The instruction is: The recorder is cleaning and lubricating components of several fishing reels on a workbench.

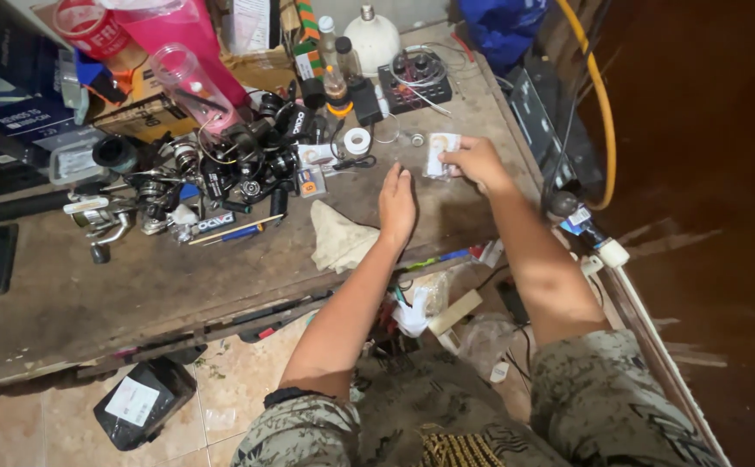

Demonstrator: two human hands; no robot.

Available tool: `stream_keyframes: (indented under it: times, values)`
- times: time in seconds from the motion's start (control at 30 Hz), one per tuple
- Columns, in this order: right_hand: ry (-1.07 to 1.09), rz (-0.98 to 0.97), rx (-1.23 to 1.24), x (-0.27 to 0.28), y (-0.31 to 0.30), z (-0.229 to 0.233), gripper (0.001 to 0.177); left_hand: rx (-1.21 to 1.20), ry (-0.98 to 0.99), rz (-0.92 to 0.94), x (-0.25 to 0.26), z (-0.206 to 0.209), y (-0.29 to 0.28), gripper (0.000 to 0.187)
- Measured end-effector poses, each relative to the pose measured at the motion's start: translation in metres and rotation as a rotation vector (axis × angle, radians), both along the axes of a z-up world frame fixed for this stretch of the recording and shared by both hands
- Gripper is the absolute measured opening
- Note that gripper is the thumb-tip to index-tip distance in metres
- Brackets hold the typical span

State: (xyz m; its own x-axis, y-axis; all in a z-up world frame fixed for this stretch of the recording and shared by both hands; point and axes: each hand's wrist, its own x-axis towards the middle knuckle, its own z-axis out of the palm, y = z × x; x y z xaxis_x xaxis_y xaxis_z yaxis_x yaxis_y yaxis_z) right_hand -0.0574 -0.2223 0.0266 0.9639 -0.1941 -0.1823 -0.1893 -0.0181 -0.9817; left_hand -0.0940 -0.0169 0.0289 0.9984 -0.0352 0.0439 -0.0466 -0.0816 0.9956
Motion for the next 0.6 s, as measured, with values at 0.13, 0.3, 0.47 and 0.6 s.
stream_keyframes:
  times: [0.13,0.3,0.47,0.6]
  values:
    - [-0.011,0.069,0.01,0.022,0.034,-0.004,0.029,-0.045,0.011,0.031,0.019,-0.007,0.013,0.054]
    - [-0.064,0.078,-0.02,0.063,0.074,-0.019,0.03,-0.037,0.004,0.116,0.042,-0.008,0.038,0.053]
    - [-0.119,-0.005,-0.05,0.095,0.109,-0.008,0.037,-0.047,-0.022,0.153,0.064,-0.006,0.061,0.052]
    - [-0.378,-0.192,-0.497,0.082,0.133,0.019,0.039,0.026,-0.057,0.192,0.073,-0.012,0.078,0.05]
